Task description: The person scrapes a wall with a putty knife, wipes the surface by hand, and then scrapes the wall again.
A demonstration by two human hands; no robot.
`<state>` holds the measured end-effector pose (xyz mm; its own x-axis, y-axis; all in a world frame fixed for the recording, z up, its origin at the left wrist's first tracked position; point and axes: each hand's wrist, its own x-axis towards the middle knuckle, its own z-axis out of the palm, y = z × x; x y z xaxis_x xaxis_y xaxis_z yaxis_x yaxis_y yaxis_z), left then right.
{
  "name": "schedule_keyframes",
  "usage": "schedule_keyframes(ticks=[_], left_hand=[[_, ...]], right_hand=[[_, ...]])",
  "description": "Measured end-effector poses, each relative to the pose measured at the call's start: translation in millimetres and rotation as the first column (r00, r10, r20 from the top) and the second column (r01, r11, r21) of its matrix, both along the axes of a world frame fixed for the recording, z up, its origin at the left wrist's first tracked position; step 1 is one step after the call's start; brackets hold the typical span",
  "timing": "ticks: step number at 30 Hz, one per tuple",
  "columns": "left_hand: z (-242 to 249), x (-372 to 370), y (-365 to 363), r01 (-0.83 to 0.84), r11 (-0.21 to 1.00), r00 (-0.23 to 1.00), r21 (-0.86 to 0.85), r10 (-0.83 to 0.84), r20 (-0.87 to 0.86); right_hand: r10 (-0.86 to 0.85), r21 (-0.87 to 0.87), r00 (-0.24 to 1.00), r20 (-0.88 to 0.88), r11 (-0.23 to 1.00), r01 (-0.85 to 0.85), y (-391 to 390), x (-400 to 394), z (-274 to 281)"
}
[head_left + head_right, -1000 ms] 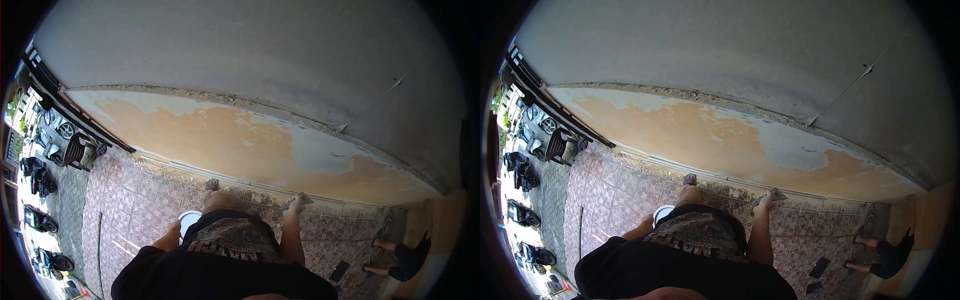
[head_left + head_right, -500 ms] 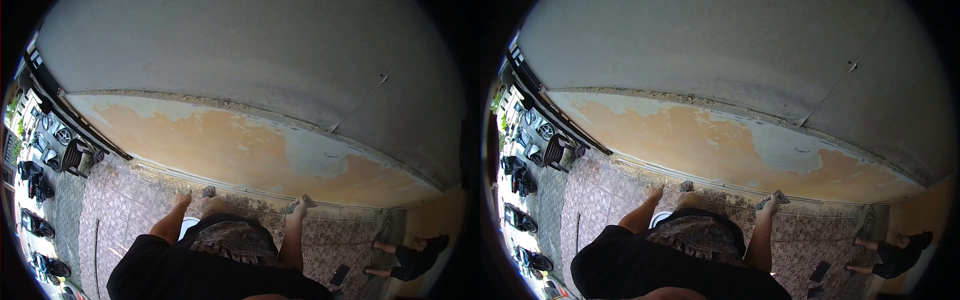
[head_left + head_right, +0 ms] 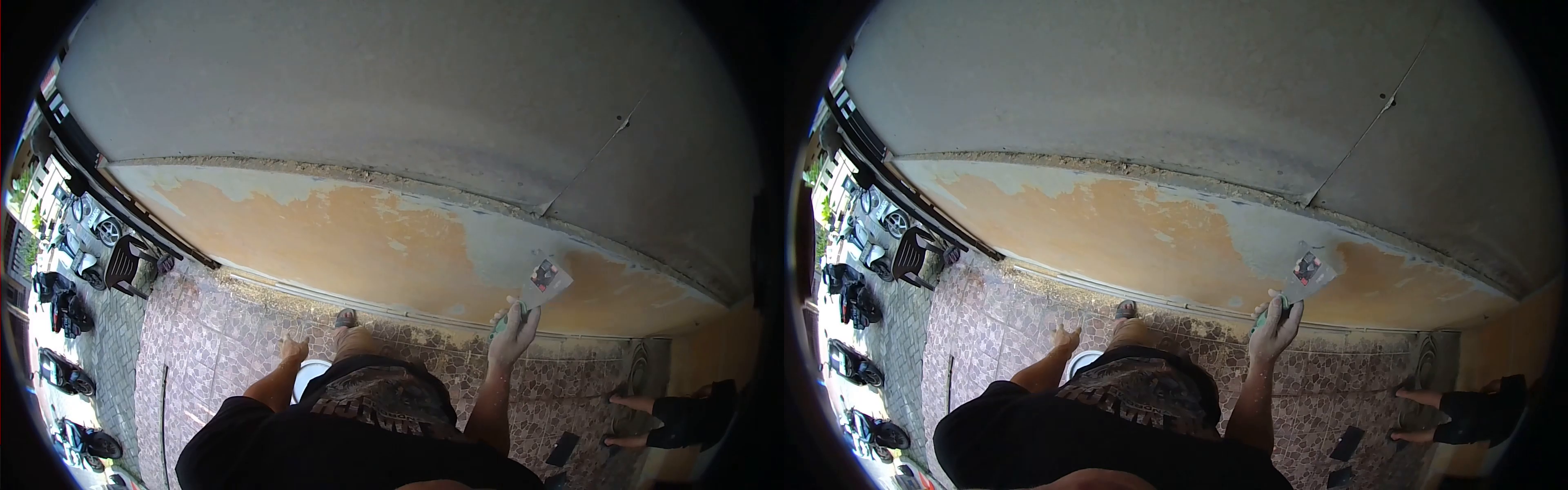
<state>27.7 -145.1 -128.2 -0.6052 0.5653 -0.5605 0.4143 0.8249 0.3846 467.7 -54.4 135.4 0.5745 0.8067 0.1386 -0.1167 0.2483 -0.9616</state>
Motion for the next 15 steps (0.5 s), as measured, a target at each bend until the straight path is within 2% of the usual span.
schedule_keyframes(ticks=[1, 2, 3, 4, 6, 7, 8, 10, 12, 13, 15], left_hand=[[8.9, 4.1, 9.0, 0.059, 0.991, 0.996, 0.121, -0.049, -0.079], [21.5, 6.5, 23.9, 0.079, 0.963, 0.995, 0.257, -0.062, -0.072], [35.1, 8.4, 44.0, 0.095, 0.917, 0.995, 0.387, -0.074, -0.068], [46.5, 11.3, 67.4, 0.170, 0.846, 0.982, 0.505, -0.102, -0.160], [111.4, 23.4, 116.9, 0.250, 0.693, 0.968, 0.676, -0.167, -0.187], [144.9, 28.5, 138.6, 0.305, 0.605, 0.952, 0.735, -0.185, -0.242], [177.5, 32.7, 158.1, 0.358, 0.509, 0.934, 0.783, -0.196, -0.299], [246.7, 43.9, 183.0, 0.444, 0.353, 0.896, 0.824, -0.167, -0.411], [290.8, 46.6, 202.6, 0.518, 0.256, 0.856, 0.816, -0.147, -0.496], [302.9, 50.6, 209.4, 0.511, 0.265, 0.859, 0.817, -0.146, -0.490], [317.3, 59.8, 222.9, 0.415, 0.198, 0.910, 0.888, -0.080, -0.408]], right_hand=[[0.094, 0.020, 0.982, 0.163, 0.995, -0.098, 6.4, 2.4, 2.9], [0.181, 0.026, 0.929, 0.322, 0.979, -0.200, 14.5, 1.7, 7.0], [0.203, -0.036, 0.858, 0.472, 0.977, -0.211, 18.9, -3.9, 29.2], [0.209, -0.036, 0.856, 0.473, 0.975, -0.218, 26.7, -4.1, 40.9], [0.293, -0.147, 0.603, 0.742, 0.949, -0.280, 44.9, -1.3, 61.2], [0.247, -0.095, 0.561, 0.790, 0.954, -0.286, 51.3, -5.3, 76.3], [0.248, -0.092, 0.557, 0.793, 0.952, -0.293, 54.5, -7.6, 87.2], [0.266, -0.057, 0.637, 0.723, 0.943, -0.328, 59.6, -8.9, 103.9], [0.321, -0.076, 0.661, 0.678, 0.925, -0.372, 59.0, -5.0, 111.8], [0.377, -0.048, 0.694, 0.614, 0.895, -0.444, 57.0, -3.9, 113.5], [0.479, -0.041, 0.716, 0.508, 0.844, -0.535, 51.3, -4.4, 111.1]])
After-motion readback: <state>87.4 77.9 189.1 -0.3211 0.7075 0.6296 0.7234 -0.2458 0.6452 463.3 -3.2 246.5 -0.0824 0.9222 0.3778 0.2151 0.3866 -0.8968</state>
